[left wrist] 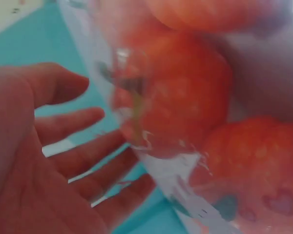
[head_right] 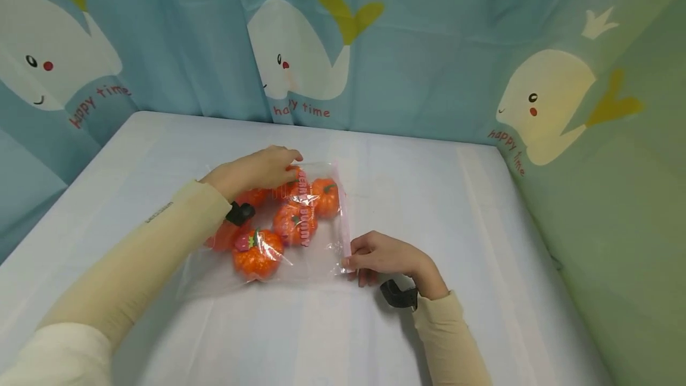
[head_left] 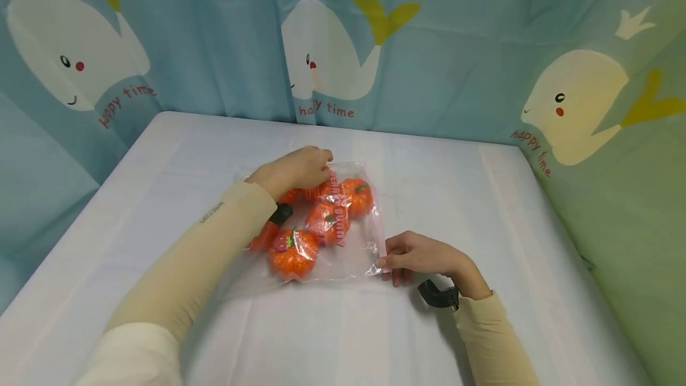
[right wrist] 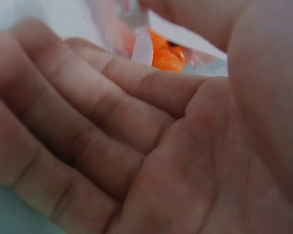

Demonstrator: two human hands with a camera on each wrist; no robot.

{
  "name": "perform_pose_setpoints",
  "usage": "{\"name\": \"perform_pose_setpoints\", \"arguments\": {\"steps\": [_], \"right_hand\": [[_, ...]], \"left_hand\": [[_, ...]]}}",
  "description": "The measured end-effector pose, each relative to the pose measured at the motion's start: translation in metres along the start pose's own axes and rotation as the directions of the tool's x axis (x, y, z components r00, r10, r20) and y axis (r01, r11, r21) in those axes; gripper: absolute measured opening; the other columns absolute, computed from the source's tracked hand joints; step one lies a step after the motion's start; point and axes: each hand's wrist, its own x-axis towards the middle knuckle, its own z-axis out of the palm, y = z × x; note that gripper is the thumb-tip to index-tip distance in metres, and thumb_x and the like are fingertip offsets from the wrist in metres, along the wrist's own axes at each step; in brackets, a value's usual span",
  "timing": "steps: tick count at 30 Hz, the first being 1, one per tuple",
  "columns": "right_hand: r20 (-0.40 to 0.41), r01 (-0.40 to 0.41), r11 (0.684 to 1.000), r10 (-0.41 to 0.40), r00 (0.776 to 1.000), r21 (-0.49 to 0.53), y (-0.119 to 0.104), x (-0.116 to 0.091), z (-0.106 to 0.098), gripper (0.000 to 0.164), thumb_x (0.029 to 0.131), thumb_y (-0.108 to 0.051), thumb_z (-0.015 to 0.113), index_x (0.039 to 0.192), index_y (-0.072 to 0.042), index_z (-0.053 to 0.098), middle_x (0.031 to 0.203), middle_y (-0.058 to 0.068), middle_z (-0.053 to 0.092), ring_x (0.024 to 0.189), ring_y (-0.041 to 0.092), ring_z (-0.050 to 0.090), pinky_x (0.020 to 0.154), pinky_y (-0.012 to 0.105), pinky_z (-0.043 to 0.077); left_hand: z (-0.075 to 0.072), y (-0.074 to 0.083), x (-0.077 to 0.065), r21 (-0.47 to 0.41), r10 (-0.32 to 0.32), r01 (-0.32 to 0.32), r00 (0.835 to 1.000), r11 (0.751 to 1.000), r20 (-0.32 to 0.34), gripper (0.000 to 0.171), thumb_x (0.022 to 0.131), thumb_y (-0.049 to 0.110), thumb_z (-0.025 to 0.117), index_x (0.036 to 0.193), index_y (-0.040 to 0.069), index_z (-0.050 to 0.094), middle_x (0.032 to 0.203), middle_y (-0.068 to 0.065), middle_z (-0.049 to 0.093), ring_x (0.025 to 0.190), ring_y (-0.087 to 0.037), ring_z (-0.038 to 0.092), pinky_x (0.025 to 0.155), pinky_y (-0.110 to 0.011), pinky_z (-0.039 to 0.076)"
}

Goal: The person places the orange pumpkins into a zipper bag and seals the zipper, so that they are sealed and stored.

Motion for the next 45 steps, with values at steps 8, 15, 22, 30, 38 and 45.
{"name": "perform_pose_setpoints", "arguments": {"steps": [8,15,22,30,38,45], "right_hand": [[-0.026,0.065,0.997,-0.064,0.998,0.034,0.000,0.001,0.000,0.018,0.099,-0.017,0.057,0.099,0.000,0.064,0.079,0.010,0.069,0.066,0.019,0.065,0.061,0.031,0.055],[-0.187,0.080,0.997,-0.079,0.979,-0.003,-0.004,-0.012,-0.014,0.017,0.099,-0.014,0.053,0.091,0.001,0.057,0.073,0.009,0.061,0.063,0.019,0.060,0.059,0.036,0.054],[-0.339,0.124,0.991,-0.134,0.931,-0.052,-0.018,-0.032,-0.035,0.021,0.102,-0.018,0.053,0.098,0.001,0.059,0.077,0.013,0.061,0.067,0.032,0.062,0.063,0.038,0.056],[-0.579,0.158,0.950,-0.291,0.762,-0.270,-0.052,-0.063,-0.062,0.015,0.101,-0.018,0.056,0.098,-0.004,0.061,0.073,0.011,0.058,0.062,0.026,0.061,0.058,0.030,0.054],[-0.809,0.201,0.867,-0.499,0.312,-0.457,-0.100,-0.080,-0.077,0.015,0.095,-0.009,0.063,0.103,0.003,0.068,0.069,-0.003,0.056,0.053,0.010,0.051,0.050,0.016,0.044],[-0.828,0.196,0.832,-0.546,0.130,-0.519,-0.121,-0.078,-0.082,0.017,0.093,-0.009,0.065,0.104,0.003,0.071,0.084,-0.014,0.055,0.072,0.005,0.052,0.063,0.012,0.045]], "left_hand": [[0.002,-0.017,0.021,-0.120,-0.124,0.146,0.977,0.982,0.175,0.064,0.104,0.044,0.038,0.153,0.003,0.031,0.159,-0.015,0.034,0.147,-0.032,0.031,0.121,-0.050,0.023],[-0.002,-0.024,0.025,-0.199,-0.077,0.089,0.995,0.976,0.066,0.048,0.107,0.033,0.038,0.137,-0.002,0.052,0.138,-0.020,0.054,0.123,-0.032,0.049,0.112,-0.047,0.037],[-0.015,-0.026,0.012,-0.385,-0.017,-0.010,0.998,0.923,-0.066,0.033,0.104,0.021,0.048,0.127,0.003,0.064,0.117,-0.014,0.063,0.098,-0.025,0.054,0.088,-0.034,0.049],[-0.041,-0.022,-0.014,-0.656,-0.046,-0.149,0.962,0.740,-0.270,0.030,0.104,0.022,0.047,0.124,0.003,0.059,0.111,-0.011,0.057,0.101,-0.024,0.057,0.097,-0.039,0.052],[-0.050,-0.018,-0.040,-0.748,-0.060,-0.409,0.858,0.523,-0.511,0.027,0.102,0.021,0.053,0.120,0.002,0.060,0.107,-0.002,0.061,0.101,-0.018,0.058,0.096,-0.030,0.051],[-0.035,-0.011,-0.046,-0.788,-0.030,-0.440,0.865,0.430,-0.500,0.026,0.101,0.020,0.054,0.118,0.001,0.059,0.108,-0.003,0.060,0.104,-0.021,0.058,0.099,-0.037,0.052]]}}
